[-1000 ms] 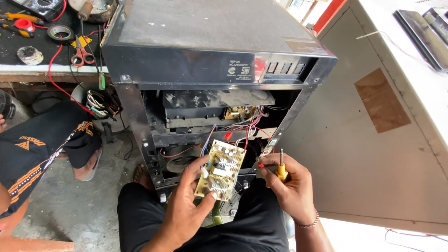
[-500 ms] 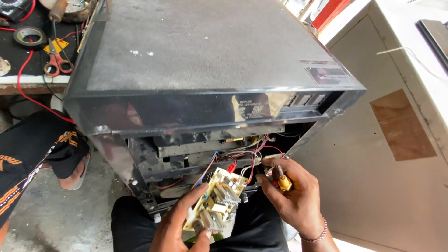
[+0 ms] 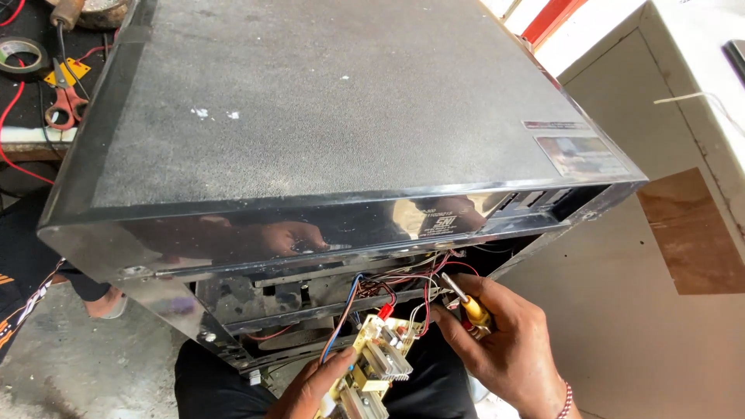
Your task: The person removes a circuit board from an open electronic device and uses a screwdriver to manipulate wires and components inside the chassis. They hold the board in one hand while using the tool to adjust connections within the device.
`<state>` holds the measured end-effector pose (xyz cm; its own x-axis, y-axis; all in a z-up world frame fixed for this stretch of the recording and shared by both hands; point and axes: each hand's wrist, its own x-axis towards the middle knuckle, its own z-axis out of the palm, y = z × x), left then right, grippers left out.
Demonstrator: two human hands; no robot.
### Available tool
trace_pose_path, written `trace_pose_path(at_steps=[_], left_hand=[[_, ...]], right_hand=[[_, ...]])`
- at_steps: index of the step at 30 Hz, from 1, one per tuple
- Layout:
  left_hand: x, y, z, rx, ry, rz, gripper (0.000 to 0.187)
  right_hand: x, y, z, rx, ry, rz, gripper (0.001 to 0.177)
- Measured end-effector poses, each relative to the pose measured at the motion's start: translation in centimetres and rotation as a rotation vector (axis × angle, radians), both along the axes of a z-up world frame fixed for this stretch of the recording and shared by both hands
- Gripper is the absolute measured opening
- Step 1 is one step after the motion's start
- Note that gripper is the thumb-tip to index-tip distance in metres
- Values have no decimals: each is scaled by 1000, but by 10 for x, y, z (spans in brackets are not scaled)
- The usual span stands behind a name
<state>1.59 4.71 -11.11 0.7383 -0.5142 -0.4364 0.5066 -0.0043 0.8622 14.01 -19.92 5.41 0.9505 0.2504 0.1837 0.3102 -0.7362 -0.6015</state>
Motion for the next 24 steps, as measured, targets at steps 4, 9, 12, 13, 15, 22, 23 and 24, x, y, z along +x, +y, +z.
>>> trace_pose_path(at_steps=[4, 9, 12, 13, 15, 22, 23, 24], left_hand=[[-1, 0, -4, -12, -119, 27, 111], [-1, -4, 54, 266, -245, 165, 87], [9, -9, 93, 425, 74, 204, 85], [10, -9, 95, 426, 71, 203, 85], [11, -10, 98, 543, 179, 201, 86], [11, -14, 111, 404, 123, 330, 84], [11, -14, 110, 377, 82, 350, 83], [10, -15, 109, 350, 42, 370, 82]], right_hand=[[1, -1, 0, 50, 74, 9, 39], [-2, -3, 1, 37, 61, 102, 47], [-5, 7, 15, 76, 118, 101, 47], [-7, 6, 13, 78, 115, 99, 47], [-10, 5, 8, 146, 249, -24, 45], [-15, -1, -3, 199, 176, 86, 25], [-15, -3, -6, 166, 141, 84, 29], [-16, -5, -8, 133, 106, 82, 32]])
